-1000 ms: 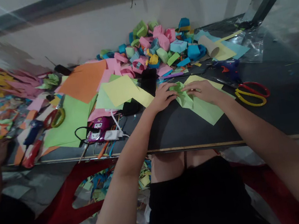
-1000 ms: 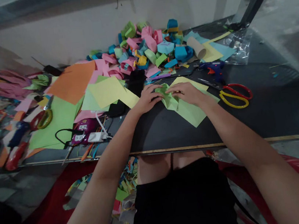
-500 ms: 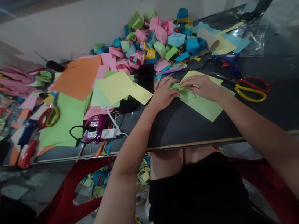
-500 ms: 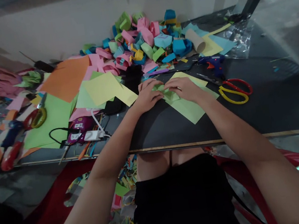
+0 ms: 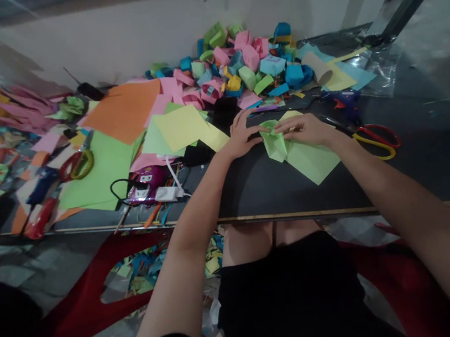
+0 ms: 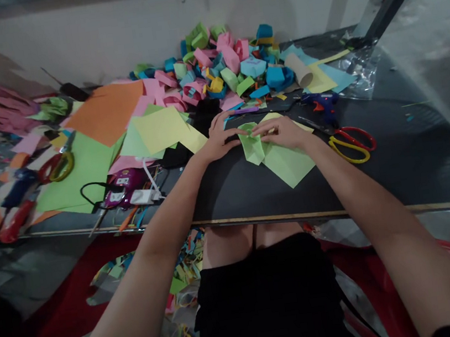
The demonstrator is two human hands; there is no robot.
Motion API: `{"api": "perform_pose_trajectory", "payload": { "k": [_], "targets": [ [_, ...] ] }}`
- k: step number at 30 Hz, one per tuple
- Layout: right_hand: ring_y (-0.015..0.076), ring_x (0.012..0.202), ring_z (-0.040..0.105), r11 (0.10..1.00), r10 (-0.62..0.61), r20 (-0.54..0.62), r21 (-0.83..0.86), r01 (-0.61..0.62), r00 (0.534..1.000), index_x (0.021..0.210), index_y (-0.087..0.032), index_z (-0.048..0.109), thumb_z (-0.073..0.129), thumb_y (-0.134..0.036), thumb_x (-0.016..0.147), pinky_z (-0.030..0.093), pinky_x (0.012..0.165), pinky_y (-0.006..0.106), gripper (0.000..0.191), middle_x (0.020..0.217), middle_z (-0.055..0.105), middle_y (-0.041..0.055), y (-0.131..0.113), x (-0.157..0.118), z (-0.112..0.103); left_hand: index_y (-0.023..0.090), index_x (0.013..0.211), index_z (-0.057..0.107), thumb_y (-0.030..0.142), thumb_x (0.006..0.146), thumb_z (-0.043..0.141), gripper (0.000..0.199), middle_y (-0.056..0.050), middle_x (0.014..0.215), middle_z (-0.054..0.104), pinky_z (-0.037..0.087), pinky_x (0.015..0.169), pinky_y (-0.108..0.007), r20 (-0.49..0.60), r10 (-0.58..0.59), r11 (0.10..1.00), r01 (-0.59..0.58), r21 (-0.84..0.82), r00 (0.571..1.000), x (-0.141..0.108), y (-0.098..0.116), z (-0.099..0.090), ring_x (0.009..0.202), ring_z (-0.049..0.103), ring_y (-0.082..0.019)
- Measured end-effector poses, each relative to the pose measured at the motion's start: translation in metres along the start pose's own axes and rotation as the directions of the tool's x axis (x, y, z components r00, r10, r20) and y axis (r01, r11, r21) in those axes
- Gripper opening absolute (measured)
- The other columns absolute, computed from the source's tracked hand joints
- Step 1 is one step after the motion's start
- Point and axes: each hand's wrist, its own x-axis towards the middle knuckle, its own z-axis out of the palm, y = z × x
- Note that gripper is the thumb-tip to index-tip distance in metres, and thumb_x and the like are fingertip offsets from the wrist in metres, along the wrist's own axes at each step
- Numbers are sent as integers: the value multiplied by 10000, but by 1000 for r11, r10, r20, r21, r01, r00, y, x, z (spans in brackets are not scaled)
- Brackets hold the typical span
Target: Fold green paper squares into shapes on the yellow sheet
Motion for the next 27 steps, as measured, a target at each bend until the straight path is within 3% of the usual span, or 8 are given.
{"api": "perform_pose_trajectory", "payload": {
  "k": [4,6,11,14,18,22,27],
  "targets": [
    [282,1083,733,1000,-15,56,-8,15,998,915,-301,865,727,-368,843,601,948,447,169,1158,811,52,-5,-3,10,280,1126,795,500,960,674,300,-95,1594,507,254,1257,-564,-21,29,1000,-29,5,999,2,-1,5,1513,354,-334],
    [275,1087,729,998,-25,53,-55,28,998,963,-308,863,688,-334,875,592,967,452,198,1179,805,50,-4,-3,13,277,1119,798,499,965,666,300,-95,1569,538,279,1242,-552,-29,40,999,-39,13,999,3,2,5,1492,382,-327],
    [223,908,729,986,-60,-52,-157,51,997,1215,-298,805,629,-270,918,613,837,420,346,1323,752,82,2,0,17,281,1089,805,472,979,651,269,-81,1561,544,305,1225,-539,-4,44,997,-43,59,999,3,8,3,1483,392,-320],
    [216,849,716,966,-84,-70,-249,64,994,1202,-299,809,669,-301,914,605,812,416,320,1295,763,87,4,4,18,275,1093,799,461,983,646,264,-84,1563,541,309,1230,-537,8,48,996,-48,77,999,3,12,3,1492,389,-316],
    [242,924,727,935,-146,-43,-333,123,988,1126,-297,830,667,-340,938,589,859,419,252,1228,786,77,5,7,18,255,1108,782,459,986,641,276,-105,1572,531,310,1229,-566,3,40,996,-40,85,999,2,18,1,1507,380,-334],
    [275,1047,724,862,-235,52,-451,233,971,1090,-301,831,641,-318,967,558,935,447,227,1161,800,68,5,7,17,226,1098,769,458,976,650,287,-137,1584,518,326,1208,-602,-17,31,994,-29,106,999,0,24,-2,1527,362,-374],
    [266,1027,719,716,-300,141,-620,320,944,1103,-277,811,578,-277,1002,531,884,405,254,1092,809,65,-2,5,18,207,1021,760,449,996,604,290,-130,1593,516,311,1230,-588,-48,73,985,-64,161,996,-1,32,-4,1554,347,-367]
  ]
}}
